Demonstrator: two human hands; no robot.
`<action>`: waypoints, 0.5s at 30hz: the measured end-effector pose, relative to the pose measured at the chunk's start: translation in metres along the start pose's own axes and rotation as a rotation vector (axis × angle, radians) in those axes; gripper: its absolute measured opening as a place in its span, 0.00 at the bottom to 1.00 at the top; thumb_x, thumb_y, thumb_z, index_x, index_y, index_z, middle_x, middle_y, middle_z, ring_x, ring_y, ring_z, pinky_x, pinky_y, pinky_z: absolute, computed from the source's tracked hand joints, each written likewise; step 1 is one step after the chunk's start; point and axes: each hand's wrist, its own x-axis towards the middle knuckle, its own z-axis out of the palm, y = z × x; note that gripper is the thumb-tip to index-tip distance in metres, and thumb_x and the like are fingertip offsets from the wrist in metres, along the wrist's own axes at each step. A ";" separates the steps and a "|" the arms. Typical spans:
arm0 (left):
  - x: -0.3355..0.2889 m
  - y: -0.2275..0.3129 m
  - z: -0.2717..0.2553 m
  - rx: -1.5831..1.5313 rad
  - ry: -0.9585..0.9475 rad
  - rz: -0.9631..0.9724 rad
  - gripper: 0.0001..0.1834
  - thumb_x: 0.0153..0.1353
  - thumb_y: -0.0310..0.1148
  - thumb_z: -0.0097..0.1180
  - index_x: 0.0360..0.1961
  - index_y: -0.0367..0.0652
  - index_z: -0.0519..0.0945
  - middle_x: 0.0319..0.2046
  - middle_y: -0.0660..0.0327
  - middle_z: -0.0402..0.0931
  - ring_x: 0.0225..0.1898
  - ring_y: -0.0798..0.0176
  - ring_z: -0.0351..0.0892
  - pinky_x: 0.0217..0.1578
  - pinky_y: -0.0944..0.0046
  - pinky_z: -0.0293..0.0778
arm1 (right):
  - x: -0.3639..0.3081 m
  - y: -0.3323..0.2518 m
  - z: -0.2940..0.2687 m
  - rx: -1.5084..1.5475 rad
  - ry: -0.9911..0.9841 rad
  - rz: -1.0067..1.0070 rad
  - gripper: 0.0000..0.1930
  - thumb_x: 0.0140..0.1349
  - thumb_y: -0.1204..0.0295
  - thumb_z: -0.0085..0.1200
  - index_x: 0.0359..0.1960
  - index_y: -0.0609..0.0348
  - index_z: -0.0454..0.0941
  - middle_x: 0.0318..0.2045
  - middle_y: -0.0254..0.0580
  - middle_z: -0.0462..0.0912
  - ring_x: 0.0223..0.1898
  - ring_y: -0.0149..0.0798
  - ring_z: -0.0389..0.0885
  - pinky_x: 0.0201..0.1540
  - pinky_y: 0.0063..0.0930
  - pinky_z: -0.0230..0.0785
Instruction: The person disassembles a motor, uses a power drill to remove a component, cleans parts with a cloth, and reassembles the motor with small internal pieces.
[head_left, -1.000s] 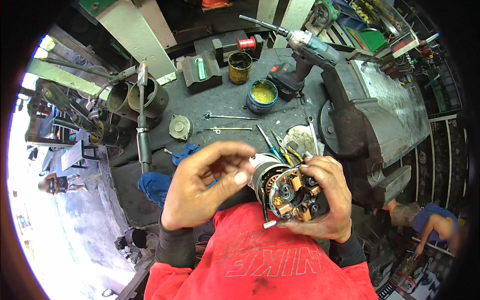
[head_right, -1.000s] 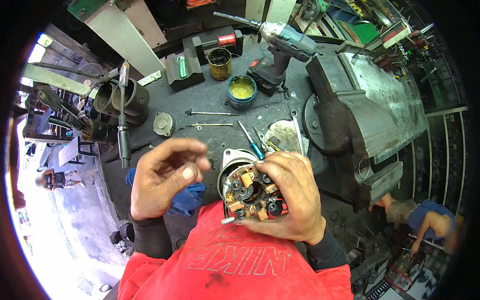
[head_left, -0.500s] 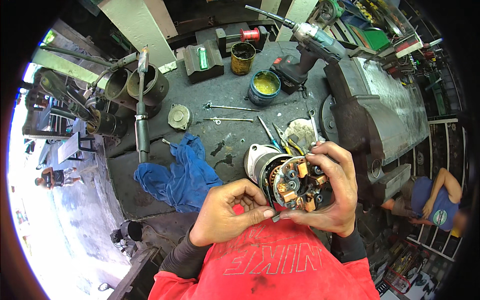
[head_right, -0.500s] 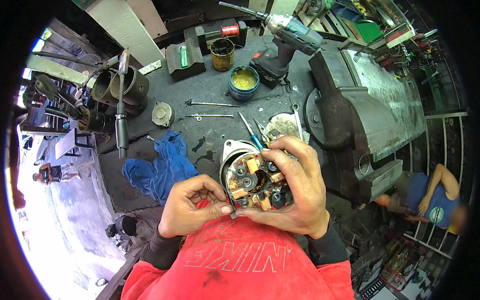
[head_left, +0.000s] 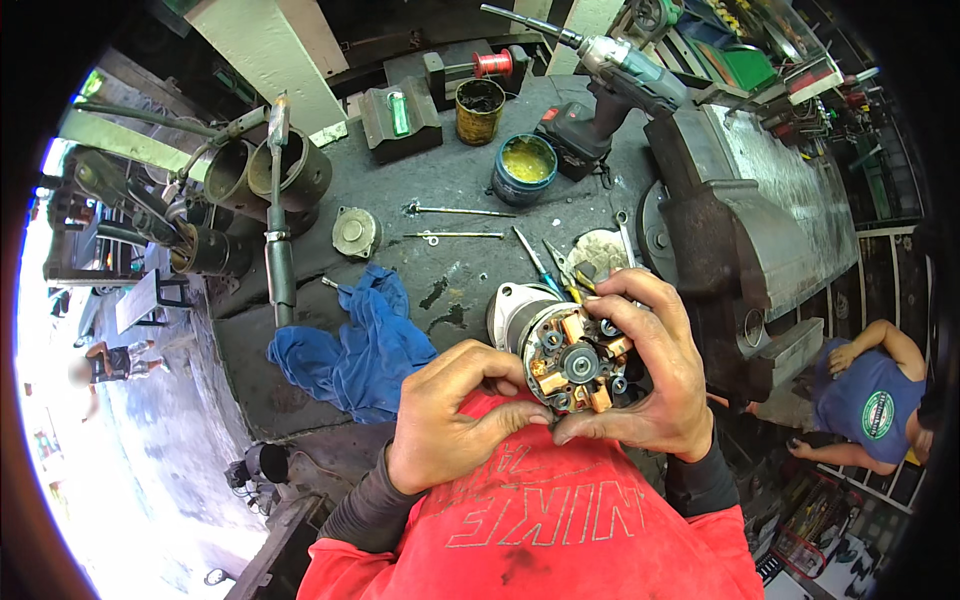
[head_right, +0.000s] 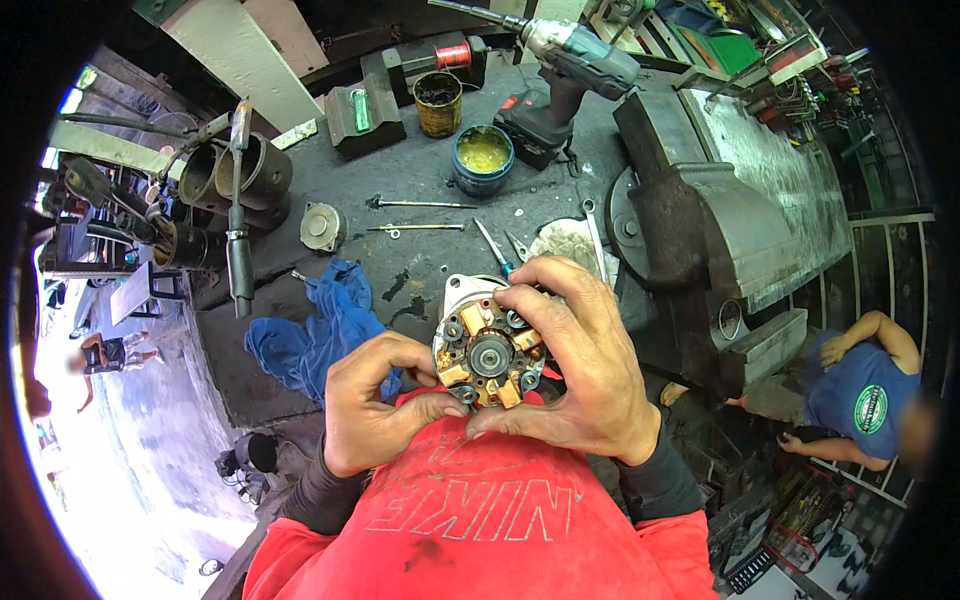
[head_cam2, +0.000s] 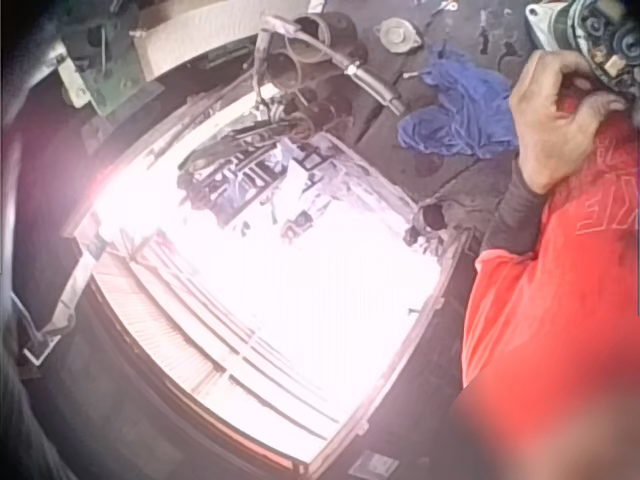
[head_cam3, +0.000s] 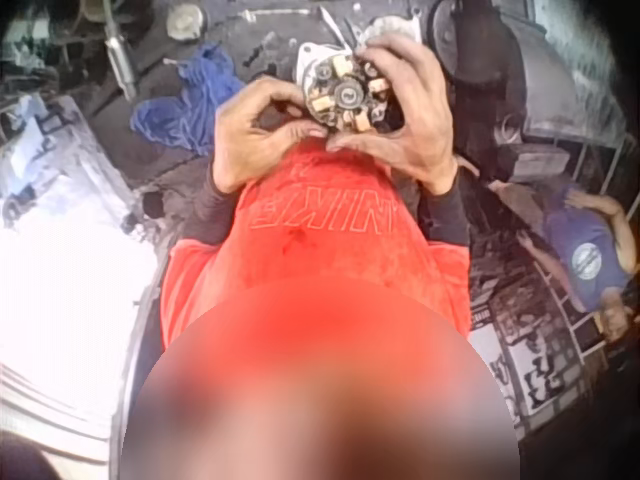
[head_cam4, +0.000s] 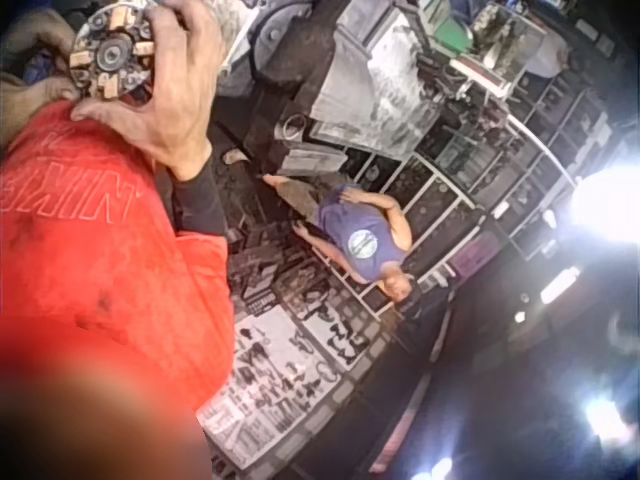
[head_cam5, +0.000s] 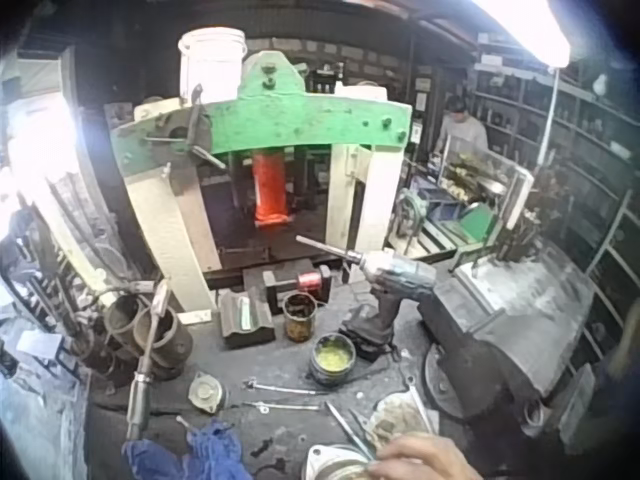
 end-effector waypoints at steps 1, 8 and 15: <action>0.001 0.000 -0.001 0.000 0.009 0.011 0.25 0.47 0.32 0.86 0.43 0.39 0.84 0.36 0.61 0.82 0.35 0.66 0.82 0.38 0.65 0.80 | 0.000 0.000 0.000 0.005 -0.005 0.006 0.57 0.27 0.39 0.85 0.58 0.66 0.81 0.60 0.53 0.78 0.63 0.57 0.78 0.67 0.51 0.71; 0.007 -0.002 0.002 -0.104 0.071 0.034 0.34 0.45 0.34 0.88 0.52 0.37 0.83 0.42 0.58 0.83 0.39 0.66 0.84 0.42 0.65 0.83 | -0.004 -0.002 -0.001 0.051 -0.004 0.026 0.54 0.36 0.41 0.84 0.63 0.61 0.78 0.61 0.50 0.77 0.64 0.57 0.77 0.67 0.51 0.67; 0.005 -0.001 0.003 -0.163 0.078 0.011 0.37 0.47 0.33 0.87 0.57 0.36 0.83 0.44 0.57 0.84 0.42 0.66 0.86 0.45 0.65 0.84 | -0.007 0.000 -0.003 0.047 -0.021 0.014 0.51 0.40 0.42 0.83 0.63 0.62 0.79 0.61 0.50 0.77 0.65 0.58 0.76 0.68 0.52 0.67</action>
